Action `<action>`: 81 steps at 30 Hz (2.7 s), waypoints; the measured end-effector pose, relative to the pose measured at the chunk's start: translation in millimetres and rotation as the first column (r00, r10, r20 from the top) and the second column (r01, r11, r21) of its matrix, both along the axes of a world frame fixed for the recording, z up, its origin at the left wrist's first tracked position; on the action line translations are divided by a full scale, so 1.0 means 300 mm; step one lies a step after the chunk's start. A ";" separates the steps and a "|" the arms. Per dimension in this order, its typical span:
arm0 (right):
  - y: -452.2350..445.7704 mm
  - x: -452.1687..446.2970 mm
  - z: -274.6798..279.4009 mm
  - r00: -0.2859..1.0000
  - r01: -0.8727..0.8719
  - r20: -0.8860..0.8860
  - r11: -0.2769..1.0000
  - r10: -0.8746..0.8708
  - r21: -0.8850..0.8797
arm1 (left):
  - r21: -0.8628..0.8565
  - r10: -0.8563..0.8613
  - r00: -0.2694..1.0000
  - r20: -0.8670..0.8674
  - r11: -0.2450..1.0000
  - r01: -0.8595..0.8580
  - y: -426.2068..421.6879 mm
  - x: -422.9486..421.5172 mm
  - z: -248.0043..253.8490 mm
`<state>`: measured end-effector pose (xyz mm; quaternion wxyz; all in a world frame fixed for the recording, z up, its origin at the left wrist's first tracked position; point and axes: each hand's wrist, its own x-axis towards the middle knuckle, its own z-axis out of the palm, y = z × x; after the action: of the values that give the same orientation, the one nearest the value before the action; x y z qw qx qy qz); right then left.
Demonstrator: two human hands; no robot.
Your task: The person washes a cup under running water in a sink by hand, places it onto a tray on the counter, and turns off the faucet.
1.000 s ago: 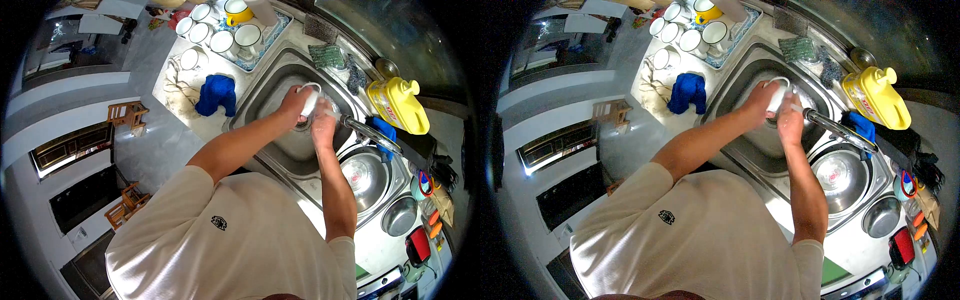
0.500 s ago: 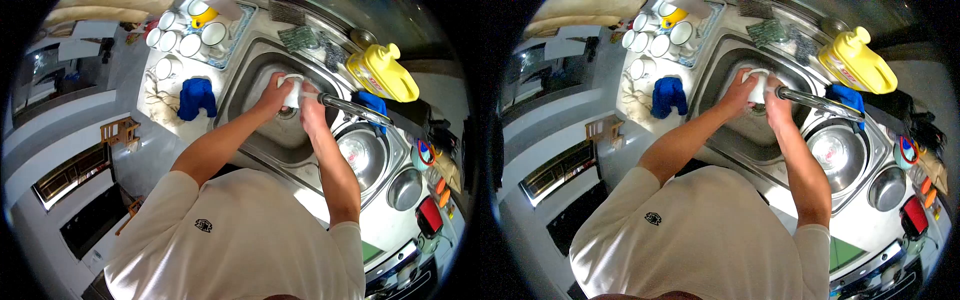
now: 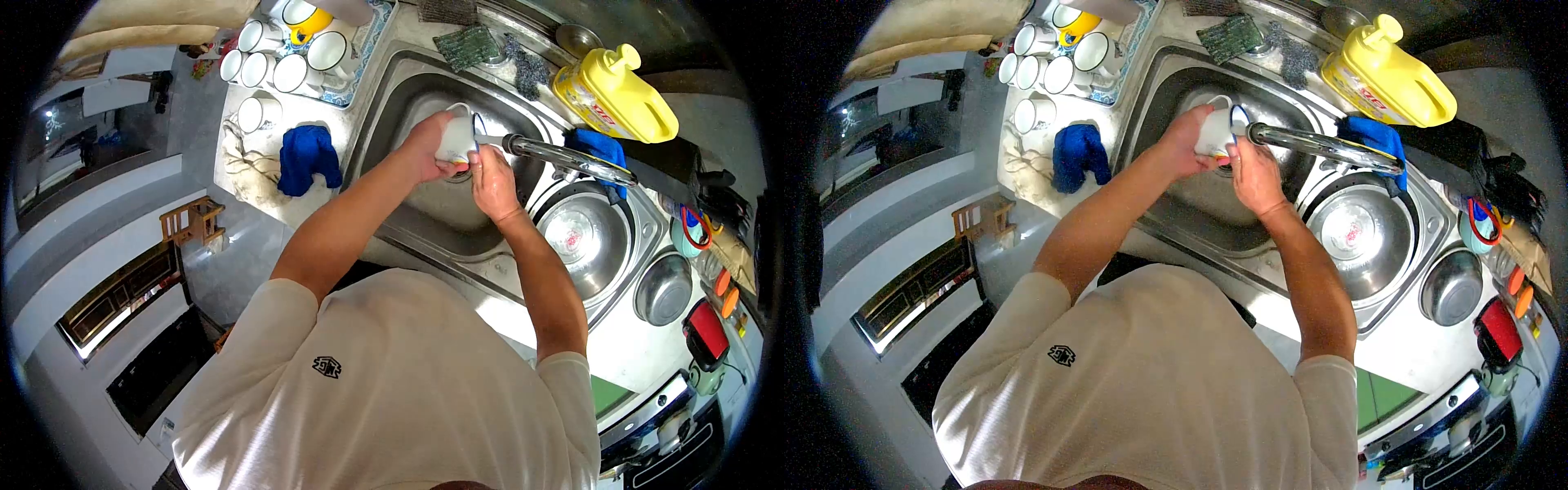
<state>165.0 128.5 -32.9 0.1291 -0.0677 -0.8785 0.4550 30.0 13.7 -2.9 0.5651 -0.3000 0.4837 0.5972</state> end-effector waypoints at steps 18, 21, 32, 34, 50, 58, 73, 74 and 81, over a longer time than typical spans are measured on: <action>-0.017 -0.025 0.034 0.957 0.071 0.288 0.951 0.020 -0.301 | -0.039 -0.059 0.966 -0.252 0.998 0.051 -0.005 0.025 0.000; 0.033 0.002 0.008 0.971 -0.060 0.220 0.987 0.091 -0.146 | -0.039 -0.022 0.993 -0.119 0.999 0.018 -0.007 0.019 -0.008; -0.019 -0.097 0.075 0.956 0.234 0.239 0.932 -0.169 -0.278 | -0.037 0.017 0.913 -0.408 0.999 -0.035 0.001 0.110 -0.022; -0.019 -0.134 0.116 0.911 0.400 0.367 0.616 -0.187 -0.679 | -0.075 -0.051 0.872 -0.487 0.997 0.017 0.004 0.124 -0.025; 0.053 0.023 0.049 0.972 -0.180 0.128 0.973 0.199 -0.144 | 0.261 0.086 0.985 -0.152 0.964 -0.044 -0.132 0.039 0.002; 0.097 0.025 0.056 0.947 -0.315 0.017 0.914 0.321 0.257 | -0.321 -0.467 0.343 -0.815 0.856 0.405 -0.207 -0.038 -0.007; 0.091 0.091 0.160 0.998 0.059 0.021 0.996 -0.060 0.061 | -0.881 -0.655 -0.595 -0.467 0.404 0.247 -0.265 0.081 0.251; 0.094 0.102 0.171 0.996 0.082 0.032 0.995 -0.084 0.061 | -0.881 -0.653 -0.597 -0.466 0.405 0.245 -0.268 0.093 0.262; 0.125 0.143 0.177 0.970 0.227 0.054 0.960 -0.238 0.164 | -0.936 -0.530 -0.805 -0.267 0.343 0.085 -0.300 0.139 0.397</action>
<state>207.9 165.9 20.1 0.1544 -0.1766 -0.9015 0.3637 71.7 -76.2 116.2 0.0717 0.5644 0.8223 0.0135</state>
